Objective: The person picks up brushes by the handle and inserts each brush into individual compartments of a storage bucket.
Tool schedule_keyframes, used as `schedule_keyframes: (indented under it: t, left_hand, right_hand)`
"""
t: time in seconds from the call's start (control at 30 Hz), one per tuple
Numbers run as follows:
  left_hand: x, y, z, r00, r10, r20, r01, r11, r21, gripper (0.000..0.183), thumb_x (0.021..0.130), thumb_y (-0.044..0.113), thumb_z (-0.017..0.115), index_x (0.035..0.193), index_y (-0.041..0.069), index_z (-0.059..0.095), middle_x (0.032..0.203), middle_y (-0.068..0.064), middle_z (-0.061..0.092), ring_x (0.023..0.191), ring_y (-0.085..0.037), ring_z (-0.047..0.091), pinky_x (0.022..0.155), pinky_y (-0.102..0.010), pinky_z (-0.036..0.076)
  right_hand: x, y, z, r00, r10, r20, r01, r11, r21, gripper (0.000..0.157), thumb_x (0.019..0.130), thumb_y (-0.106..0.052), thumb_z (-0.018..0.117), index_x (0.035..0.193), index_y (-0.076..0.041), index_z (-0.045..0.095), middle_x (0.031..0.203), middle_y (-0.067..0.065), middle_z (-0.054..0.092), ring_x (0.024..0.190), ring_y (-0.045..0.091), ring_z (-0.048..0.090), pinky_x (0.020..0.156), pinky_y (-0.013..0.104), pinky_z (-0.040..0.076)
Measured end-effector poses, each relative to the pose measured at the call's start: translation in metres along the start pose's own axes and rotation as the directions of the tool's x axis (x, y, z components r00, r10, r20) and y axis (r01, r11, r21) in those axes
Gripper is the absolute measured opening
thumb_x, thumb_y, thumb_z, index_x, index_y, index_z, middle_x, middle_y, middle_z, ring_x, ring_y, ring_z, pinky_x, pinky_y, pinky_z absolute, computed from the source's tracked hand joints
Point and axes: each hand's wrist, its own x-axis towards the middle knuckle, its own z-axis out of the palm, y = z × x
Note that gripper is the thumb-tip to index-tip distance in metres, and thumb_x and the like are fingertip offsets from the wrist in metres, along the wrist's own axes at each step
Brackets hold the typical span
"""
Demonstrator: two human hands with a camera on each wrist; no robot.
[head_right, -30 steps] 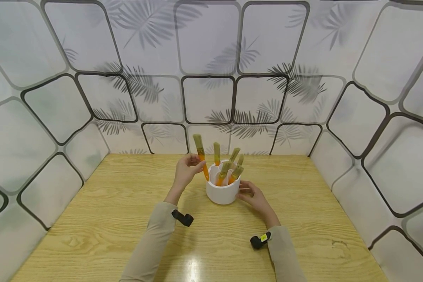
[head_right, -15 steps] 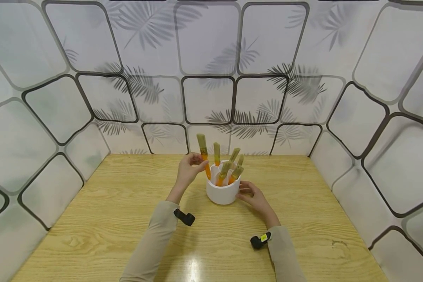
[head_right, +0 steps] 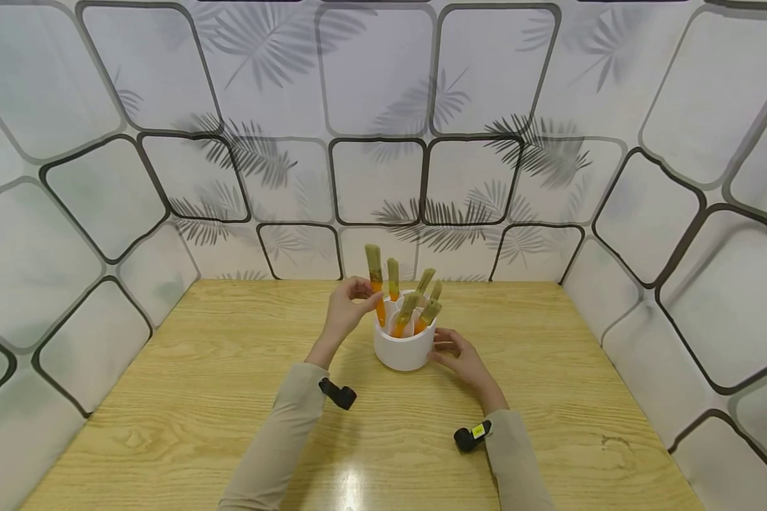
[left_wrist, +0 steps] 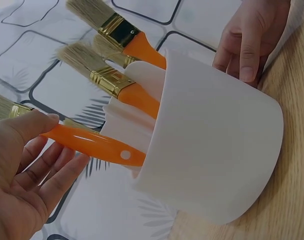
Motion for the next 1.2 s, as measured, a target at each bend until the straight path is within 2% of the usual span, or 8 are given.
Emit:
schedule_keyframes:
  t: [0.07,0.23,0.5,0.9,1.07,1.2]
  left_hand:
    - [-0.0002,0.0001,0.0012,1.0,-0.002,0.004,0.003,1.0,-0.003,0.02,0.079,0.013,0.073,0.089,0.001,0.061,0.084,-0.014,0.065,0.078,-0.025,0.063,0.074,-0.038,0.055]
    - [-0.0009,0.0006,0.003,1.0,-0.026,0.014,0.025,0.999,0.025,0.02,0.08,0.014,0.073,0.091,0.002,0.062,0.084,-0.012,0.065,0.079,-0.022,0.063,0.073,-0.028,0.055]
    - [-0.001,0.0009,0.0052,0.998,-0.047,0.037,0.045,0.998,0.035,0.02,0.081,0.017,0.072,0.092,0.005,0.062,0.086,-0.01,0.065,0.08,-0.022,0.063,0.074,-0.028,0.054]
    - [-0.0034,-0.004,0.0081,0.999,-0.013,0.052,0.011,0.999,0.042,0.018,0.081,0.014,0.072,0.091,0.004,0.061,0.084,-0.01,0.064,0.078,-0.021,0.063,0.072,-0.025,0.054]
    - [-0.0043,-0.0056,0.0086,0.999,-0.01,0.051,0.008,0.999,0.035,0.018,0.081,0.014,0.072,0.091,0.004,0.06,0.084,-0.011,0.064,0.077,-0.022,0.063,0.072,-0.026,0.054]
    - [-0.005,-0.0065,0.0086,0.998,-0.029,0.054,0.027,0.999,0.036,0.018,0.081,0.016,0.072,0.091,0.005,0.061,0.085,-0.011,0.064,0.077,-0.022,0.064,0.072,-0.026,0.054]
  right_hand:
    - [-0.0001,-0.0001,-0.0001,1.0,0.001,-0.002,-0.001,1.0,0.0,0.054,0.086,-0.024,0.067,0.134,-0.014,0.045,0.128,0.017,0.051,0.118,0.038,0.048,0.097,0.053,0.04]
    - [-0.0002,0.0006,0.0002,1.0,-0.002,-0.008,0.002,1.0,-0.003,0.053,0.085,-0.024,0.067,0.133,-0.014,0.045,0.127,0.016,0.052,0.116,0.036,0.05,0.096,0.05,0.041]
    - [-0.0003,0.0008,-0.0009,1.0,-0.004,-0.005,0.004,1.0,0.003,0.054,0.085,-0.024,0.067,0.133,-0.015,0.045,0.128,0.016,0.052,0.117,0.037,0.049,0.097,0.052,0.04]
    - [-0.0005,-0.0009,-0.0004,1.0,0.005,-0.006,-0.005,1.0,-0.006,0.054,0.085,-0.025,0.067,0.133,-0.015,0.045,0.128,0.015,0.052,0.117,0.036,0.049,0.097,0.051,0.041]
    - [0.0004,0.0001,-0.0007,1.0,0.004,0.0,-0.004,1.0,-0.023,0.055,0.087,-0.022,0.066,0.135,-0.011,0.043,0.129,0.017,0.051,0.118,0.038,0.049,0.096,0.046,0.043]
    - [0.0007,0.0006,-0.0012,1.0,-0.014,0.01,0.014,1.0,-0.016,0.054,0.087,-0.014,0.065,0.135,-0.006,0.042,0.129,0.023,0.049,0.117,0.044,0.047,0.095,0.053,0.041]
